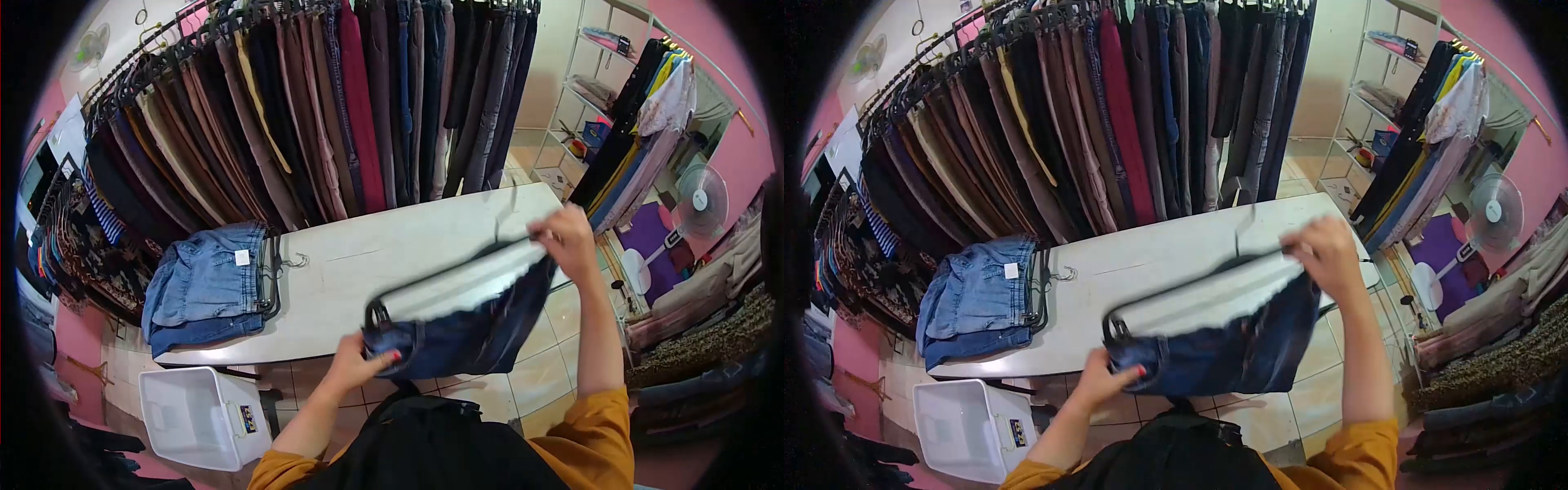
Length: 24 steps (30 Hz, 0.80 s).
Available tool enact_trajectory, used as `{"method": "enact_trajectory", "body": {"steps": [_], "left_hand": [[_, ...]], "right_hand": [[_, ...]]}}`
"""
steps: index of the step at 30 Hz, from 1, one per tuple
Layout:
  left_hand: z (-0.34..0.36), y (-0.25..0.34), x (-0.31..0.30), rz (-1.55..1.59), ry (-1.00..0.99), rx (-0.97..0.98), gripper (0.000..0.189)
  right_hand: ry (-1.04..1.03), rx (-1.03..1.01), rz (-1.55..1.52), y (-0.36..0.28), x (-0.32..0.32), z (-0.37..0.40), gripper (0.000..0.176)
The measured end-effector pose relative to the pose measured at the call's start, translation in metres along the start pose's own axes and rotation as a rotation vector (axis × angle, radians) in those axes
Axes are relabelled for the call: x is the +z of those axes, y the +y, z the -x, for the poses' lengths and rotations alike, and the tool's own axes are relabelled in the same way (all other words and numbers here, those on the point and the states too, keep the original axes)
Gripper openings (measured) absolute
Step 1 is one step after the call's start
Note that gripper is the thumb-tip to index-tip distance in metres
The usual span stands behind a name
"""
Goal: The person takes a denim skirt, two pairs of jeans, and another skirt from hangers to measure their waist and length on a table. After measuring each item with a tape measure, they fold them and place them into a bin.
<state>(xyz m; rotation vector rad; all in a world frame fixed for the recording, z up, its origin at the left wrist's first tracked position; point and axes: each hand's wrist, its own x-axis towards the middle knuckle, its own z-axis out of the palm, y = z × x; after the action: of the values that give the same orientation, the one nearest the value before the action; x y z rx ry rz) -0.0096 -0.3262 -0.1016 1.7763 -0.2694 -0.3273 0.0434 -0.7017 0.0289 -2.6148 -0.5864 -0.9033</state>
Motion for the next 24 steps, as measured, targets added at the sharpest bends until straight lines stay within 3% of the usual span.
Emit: {"method": "enact_trajectory", "body": {"steps": [3,6,9,10,12,15,21,24], "left_hand": [[-0.06,0.019,-0.005,0.165,0.48,0.252,0.032],[-0.133,-0.019,-0.02,-0.036,0.725,0.231,0.027],[-0.185,-0.122,-0.031,-0.478,0.757,0.079,0.031],[-0.195,-0.174,-0.038,-0.511,0.669,-0.041,0.035],[-0.198,-0.233,-0.046,-0.602,0.704,-0.159,0.033],[-0.194,-0.221,-0.051,-0.713,0.664,-0.203,0.032],[-0.229,-0.206,-0.052,-0.884,0.549,-0.301,0.033],[-0.271,-0.214,-0.057,-0.808,0.544,-0.312,0.033]], "right_hand": [[0.283,0.0,0.033,0.033,0.071,-0.059,0.019],[0.285,0.183,0.124,0.056,0.181,-0.076,0.039],[0.027,0.393,0.049,0.062,0.287,-0.011,0.046],[-0.065,0.439,0.047,0.062,0.32,0.029,0.048],[-0.385,0.548,0.065,0.044,0.338,0.094,0.053],[-0.562,0.608,0.087,0.038,0.336,0.129,0.055],[-0.432,0.535,0.147,0.067,0.352,0.11,0.048],[-0.431,0.542,0.178,0.095,0.366,0.09,0.047]]}}
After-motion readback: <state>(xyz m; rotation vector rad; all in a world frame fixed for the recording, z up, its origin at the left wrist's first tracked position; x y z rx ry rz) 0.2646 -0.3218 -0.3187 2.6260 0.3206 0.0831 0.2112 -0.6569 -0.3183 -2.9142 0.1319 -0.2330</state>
